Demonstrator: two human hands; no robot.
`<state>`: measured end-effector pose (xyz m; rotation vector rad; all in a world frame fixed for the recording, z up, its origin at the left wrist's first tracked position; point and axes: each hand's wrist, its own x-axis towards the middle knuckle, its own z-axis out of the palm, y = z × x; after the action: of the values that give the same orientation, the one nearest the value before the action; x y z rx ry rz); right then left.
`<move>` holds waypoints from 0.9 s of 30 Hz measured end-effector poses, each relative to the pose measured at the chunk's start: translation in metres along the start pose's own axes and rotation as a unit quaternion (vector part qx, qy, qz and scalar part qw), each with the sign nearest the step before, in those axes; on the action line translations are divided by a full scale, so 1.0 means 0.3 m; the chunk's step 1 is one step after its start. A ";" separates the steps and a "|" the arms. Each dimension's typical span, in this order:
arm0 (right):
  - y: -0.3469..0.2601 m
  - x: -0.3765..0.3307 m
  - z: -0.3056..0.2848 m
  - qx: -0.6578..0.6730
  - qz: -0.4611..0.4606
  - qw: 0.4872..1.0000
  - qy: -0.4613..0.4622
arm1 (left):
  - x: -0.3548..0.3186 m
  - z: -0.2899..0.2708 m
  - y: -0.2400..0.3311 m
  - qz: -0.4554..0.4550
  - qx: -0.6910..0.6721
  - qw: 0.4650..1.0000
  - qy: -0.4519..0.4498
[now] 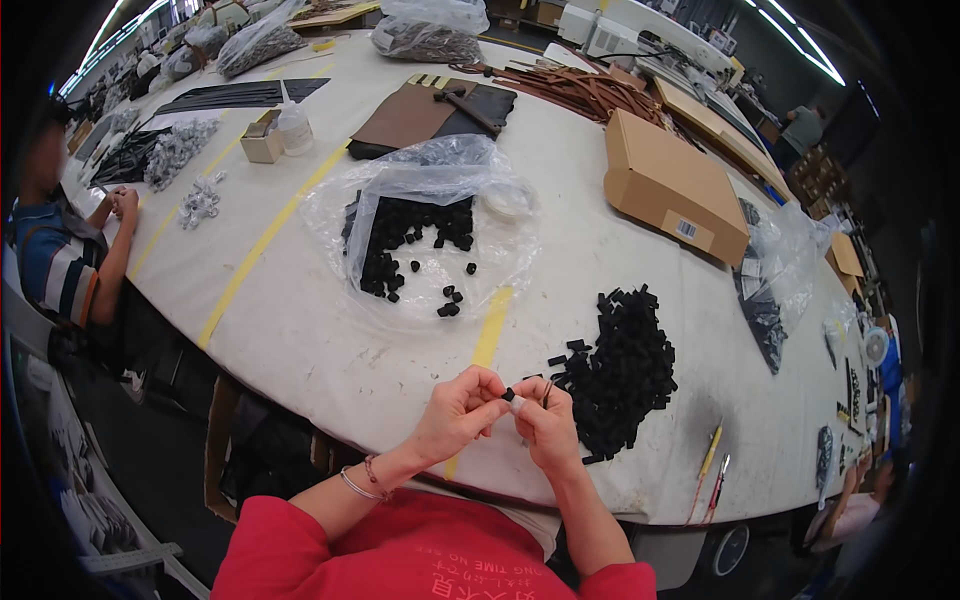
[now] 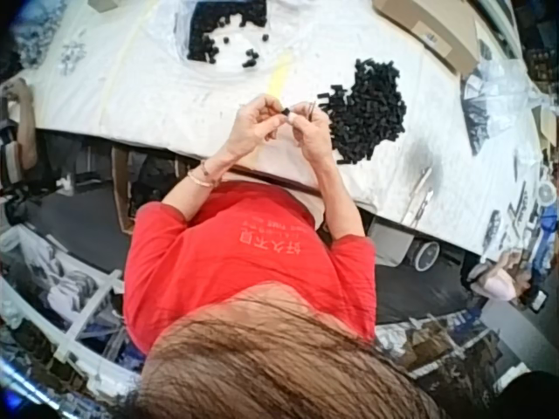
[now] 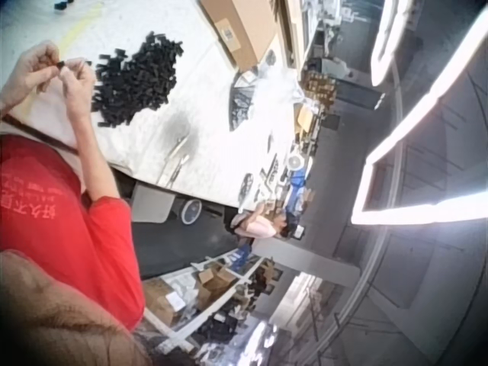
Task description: The person assembles small black plastic and metal components at a work table using tweezers.
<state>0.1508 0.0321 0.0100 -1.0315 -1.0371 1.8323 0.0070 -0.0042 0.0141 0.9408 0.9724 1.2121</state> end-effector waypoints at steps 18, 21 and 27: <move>-0.113 0.075 -0.051 -0.537 -0.222 0.814 0.030 | 0.106 -0.129 0.074 0.018 0.200 0.978 0.062; -0.159 0.160 -0.141 -0.701 -0.212 0.680 0.047 | 0.186 -0.199 0.094 0.144 0.442 0.876 0.132; -0.206 0.194 -0.168 -0.722 -0.104 0.681 -0.059 | 0.180 -0.154 0.129 0.180 0.546 0.810 0.118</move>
<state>0.1887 0.1202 0.0330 -1.4609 -2.6733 0.5572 -0.0435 0.0564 0.0315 1.9768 1.8238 1.0279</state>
